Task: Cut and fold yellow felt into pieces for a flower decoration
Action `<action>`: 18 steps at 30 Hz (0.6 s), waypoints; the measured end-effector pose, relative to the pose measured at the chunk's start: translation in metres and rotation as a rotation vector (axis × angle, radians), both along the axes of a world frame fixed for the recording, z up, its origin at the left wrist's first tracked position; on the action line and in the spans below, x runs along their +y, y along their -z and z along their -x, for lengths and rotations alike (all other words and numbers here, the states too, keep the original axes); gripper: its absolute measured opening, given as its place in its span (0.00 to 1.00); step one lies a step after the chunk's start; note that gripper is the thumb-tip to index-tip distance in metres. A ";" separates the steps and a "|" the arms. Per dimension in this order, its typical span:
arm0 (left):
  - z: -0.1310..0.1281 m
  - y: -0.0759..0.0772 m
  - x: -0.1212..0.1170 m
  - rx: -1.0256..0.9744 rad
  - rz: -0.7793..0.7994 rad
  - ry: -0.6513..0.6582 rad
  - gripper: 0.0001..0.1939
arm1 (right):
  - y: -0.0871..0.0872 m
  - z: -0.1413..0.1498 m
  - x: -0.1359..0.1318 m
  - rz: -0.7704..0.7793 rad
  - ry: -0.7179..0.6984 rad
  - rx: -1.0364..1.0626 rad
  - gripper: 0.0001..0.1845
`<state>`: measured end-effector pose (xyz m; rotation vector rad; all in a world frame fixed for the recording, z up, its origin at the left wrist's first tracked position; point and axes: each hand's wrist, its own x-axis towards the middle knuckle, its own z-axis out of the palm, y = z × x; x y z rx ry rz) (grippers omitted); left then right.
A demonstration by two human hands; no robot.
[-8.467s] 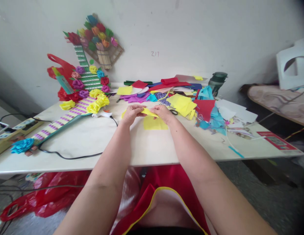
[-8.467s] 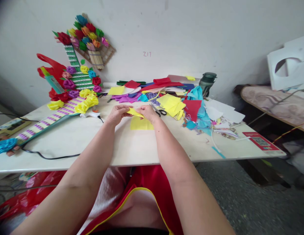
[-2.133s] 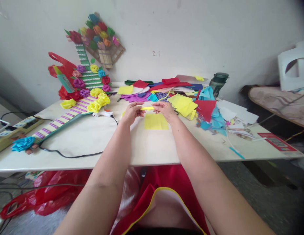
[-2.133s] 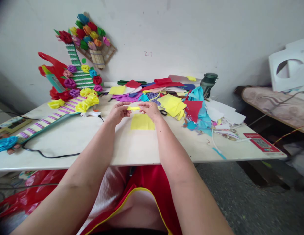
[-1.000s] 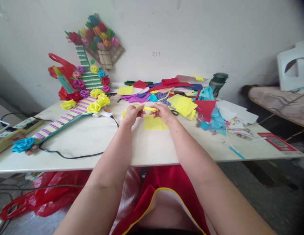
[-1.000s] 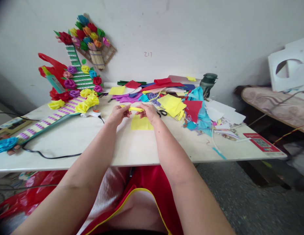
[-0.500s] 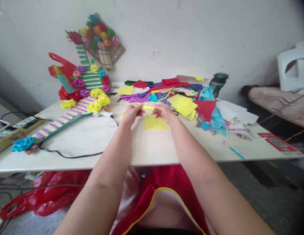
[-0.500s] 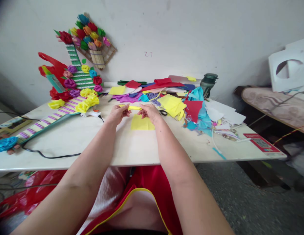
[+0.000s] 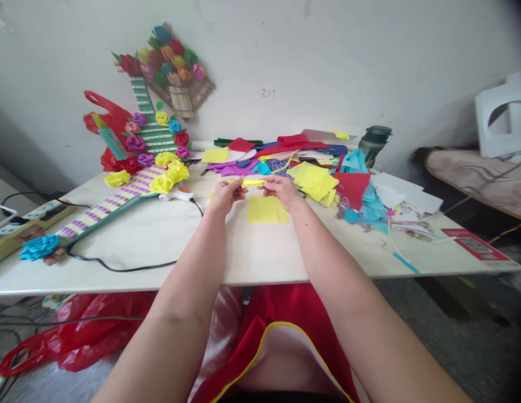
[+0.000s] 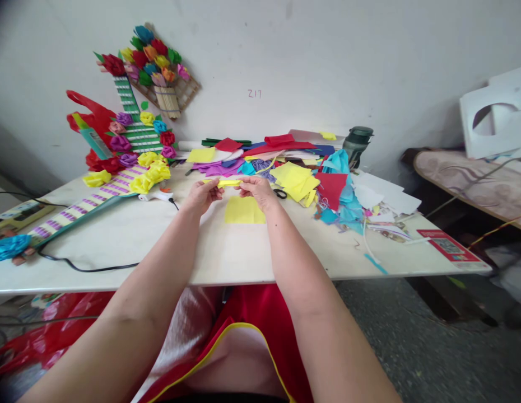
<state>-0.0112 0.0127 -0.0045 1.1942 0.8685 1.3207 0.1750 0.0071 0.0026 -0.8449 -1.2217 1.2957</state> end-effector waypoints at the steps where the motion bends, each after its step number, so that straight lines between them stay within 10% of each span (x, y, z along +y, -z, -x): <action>1: 0.000 0.001 0.001 -0.005 0.001 0.003 0.16 | 0.000 0.000 0.000 -0.002 0.009 -0.001 0.09; 18: -0.002 -0.001 -0.001 -0.017 0.030 0.005 0.15 | -0.003 0.004 -0.004 -0.017 0.051 -0.011 0.09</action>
